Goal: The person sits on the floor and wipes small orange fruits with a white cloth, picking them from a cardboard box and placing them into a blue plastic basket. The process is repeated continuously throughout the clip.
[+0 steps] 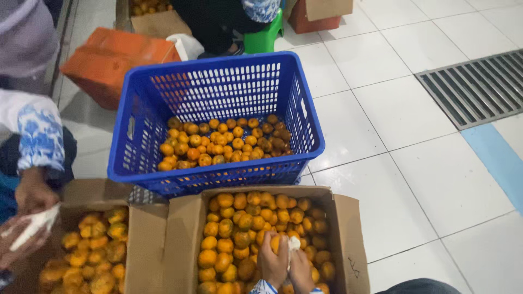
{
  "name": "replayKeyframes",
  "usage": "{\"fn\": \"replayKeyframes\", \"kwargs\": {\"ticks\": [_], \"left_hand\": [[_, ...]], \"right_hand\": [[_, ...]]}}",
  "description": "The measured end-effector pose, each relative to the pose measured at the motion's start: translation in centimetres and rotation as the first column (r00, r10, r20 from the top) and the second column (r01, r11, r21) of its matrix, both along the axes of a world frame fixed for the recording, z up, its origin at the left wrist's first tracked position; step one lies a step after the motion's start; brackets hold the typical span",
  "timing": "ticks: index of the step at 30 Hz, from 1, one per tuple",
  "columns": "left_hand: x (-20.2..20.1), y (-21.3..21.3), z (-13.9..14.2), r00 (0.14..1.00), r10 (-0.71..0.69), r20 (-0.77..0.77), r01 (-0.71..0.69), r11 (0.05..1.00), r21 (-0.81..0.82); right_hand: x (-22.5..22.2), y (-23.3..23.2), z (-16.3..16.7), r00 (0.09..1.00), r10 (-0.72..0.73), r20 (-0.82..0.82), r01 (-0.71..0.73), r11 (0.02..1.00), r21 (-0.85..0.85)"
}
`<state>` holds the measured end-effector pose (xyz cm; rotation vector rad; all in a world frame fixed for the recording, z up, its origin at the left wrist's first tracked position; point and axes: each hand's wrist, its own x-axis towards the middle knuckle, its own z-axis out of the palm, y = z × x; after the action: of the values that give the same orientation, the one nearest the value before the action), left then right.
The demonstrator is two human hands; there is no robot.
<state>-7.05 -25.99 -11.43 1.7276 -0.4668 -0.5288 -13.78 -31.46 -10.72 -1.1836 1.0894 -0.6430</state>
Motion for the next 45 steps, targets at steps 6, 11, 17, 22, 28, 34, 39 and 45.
{"fn": "replayKeyframes", "kwargs": {"ticks": [6,11,17,22,28,34,39,45], "left_hand": [[-0.6,-0.5,0.8,0.995,-0.075,-0.071,0.084,0.987,0.138],[-0.6,-0.9,1.0,0.995,-0.008,-0.101,0.010,1.000,0.024],[-0.2,-0.6,0.0,0.998,0.018,-0.054,-0.024,0.994,-0.104],[0.4,0.4,-0.8,0.993,-0.110,0.039,0.116,0.974,-0.193],[1.2,1.7,-0.4,0.938,-0.347,-0.021,0.339,0.926,-0.166],[1.5,1.8,0.6,0.934,-0.293,0.206,0.272,0.954,0.122],[1.1,1.6,1.5,0.911,-0.285,0.298,0.304,0.953,-0.018],[0.4,1.3,2.6,0.903,-0.409,0.131,0.357,0.884,0.301]], "right_hand": [[1.6,-0.2,1.5,0.990,-0.065,0.126,0.025,0.954,0.298],[2.5,-1.0,2.3,0.972,-0.135,0.194,0.035,0.893,0.449],[1.1,-0.9,1.4,0.939,-0.252,0.235,0.094,0.844,0.528],[-0.2,-2.1,0.7,0.947,-0.297,0.121,0.219,0.875,0.431],[-1.5,-2.7,-0.4,0.983,-0.167,-0.078,0.164,0.986,-0.042],[-1.1,-0.8,-1.6,0.941,-0.222,0.254,0.104,0.907,0.408],[-0.6,-1.6,-0.6,0.985,-0.170,0.044,0.156,0.962,0.223],[-0.9,-1.2,-0.3,0.955,-0.246,0.166,0.169,0.910,0.378]]}}
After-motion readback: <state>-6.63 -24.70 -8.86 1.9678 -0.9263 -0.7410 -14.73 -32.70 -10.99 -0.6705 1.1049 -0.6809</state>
